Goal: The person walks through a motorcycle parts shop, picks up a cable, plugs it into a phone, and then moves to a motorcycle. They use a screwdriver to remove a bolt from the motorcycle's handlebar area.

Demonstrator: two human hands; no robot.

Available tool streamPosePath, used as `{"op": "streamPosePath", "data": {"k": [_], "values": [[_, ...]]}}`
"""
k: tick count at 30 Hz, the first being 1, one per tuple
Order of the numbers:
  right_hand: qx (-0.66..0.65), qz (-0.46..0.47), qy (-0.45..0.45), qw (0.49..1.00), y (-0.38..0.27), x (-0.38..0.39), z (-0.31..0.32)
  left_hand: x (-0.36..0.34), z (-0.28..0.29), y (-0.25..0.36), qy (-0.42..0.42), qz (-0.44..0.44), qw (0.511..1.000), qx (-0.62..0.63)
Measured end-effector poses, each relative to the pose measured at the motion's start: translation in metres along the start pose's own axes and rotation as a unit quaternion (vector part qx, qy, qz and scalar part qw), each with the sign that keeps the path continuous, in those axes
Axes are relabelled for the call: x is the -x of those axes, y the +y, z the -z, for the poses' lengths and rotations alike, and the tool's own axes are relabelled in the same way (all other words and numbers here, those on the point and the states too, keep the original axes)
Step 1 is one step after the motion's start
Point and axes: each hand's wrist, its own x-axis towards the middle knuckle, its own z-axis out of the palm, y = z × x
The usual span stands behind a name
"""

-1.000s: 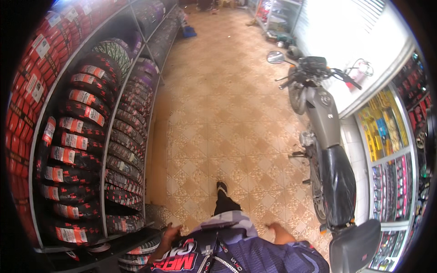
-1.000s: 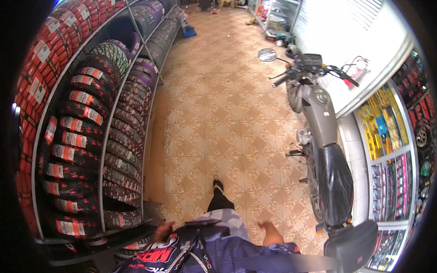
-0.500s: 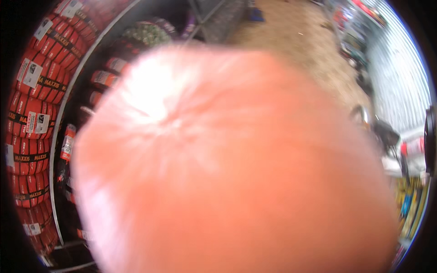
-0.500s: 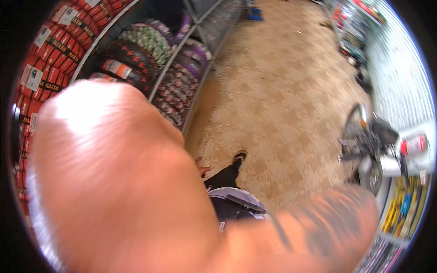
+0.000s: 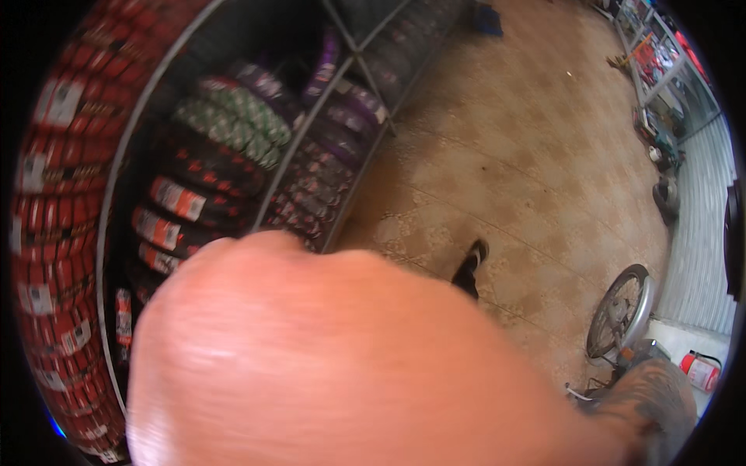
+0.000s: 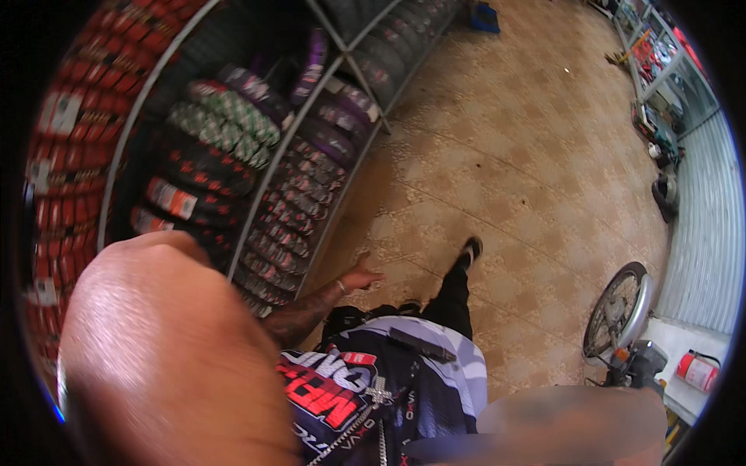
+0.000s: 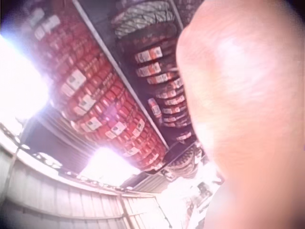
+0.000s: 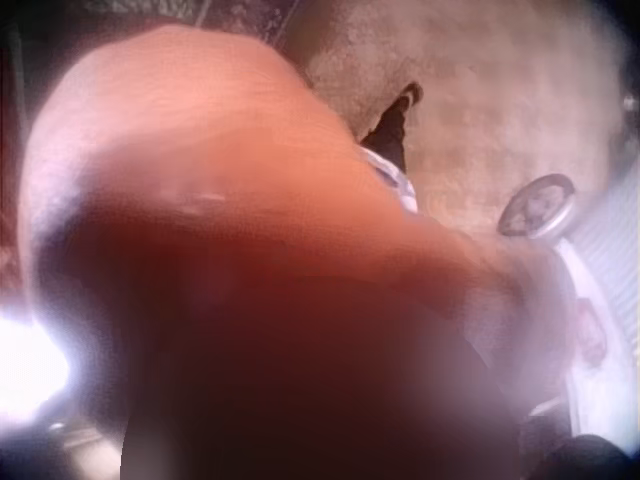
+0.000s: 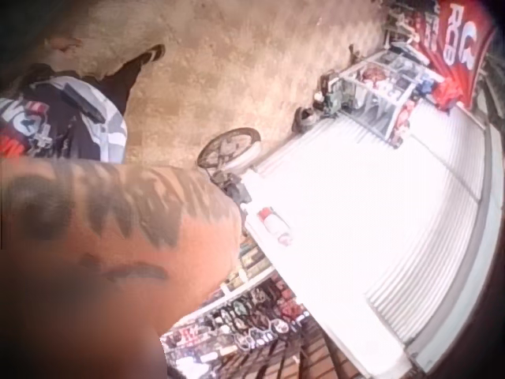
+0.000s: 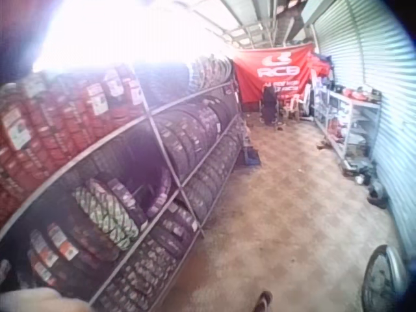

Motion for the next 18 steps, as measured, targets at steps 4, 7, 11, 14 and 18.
{"op": "streamPosePath", "data": {"k": [4, 7, 11, 14, 18], "values": [[-0.024, -0.026, -0.008, 0.999, 0.08, 0.102, 0.051, -0.059, -0.001, 0.085, -0.005, 0.025, 0.999, 0.03], [-0.042, -0.064, -0.025, 0.997, 0.145, 0.177, 0.104, -0.102, -0.011, 0.174, 0.008, 0.031, 0.999, 0.025], [-0.068, -0.161, -0.052, 0.983, 0.236, 0.271, 0.178, -0.177, -0.027, 0.297, 0.036, -0.03, 0.999, 0.019], [-0.109, -0.314, -0.048, 0.942, 0.31, 0.355, 0.222, -0.245, -0.049, 0.382, -0.012, -0.104, 0.992, 0.07], [-0.167, -0.59, 0.092, 0.785, 0.406, 0.515, 0.237, -0.325, -0.072, 0.498, -0.095, -0.129, 0.981, 0.106]]}}
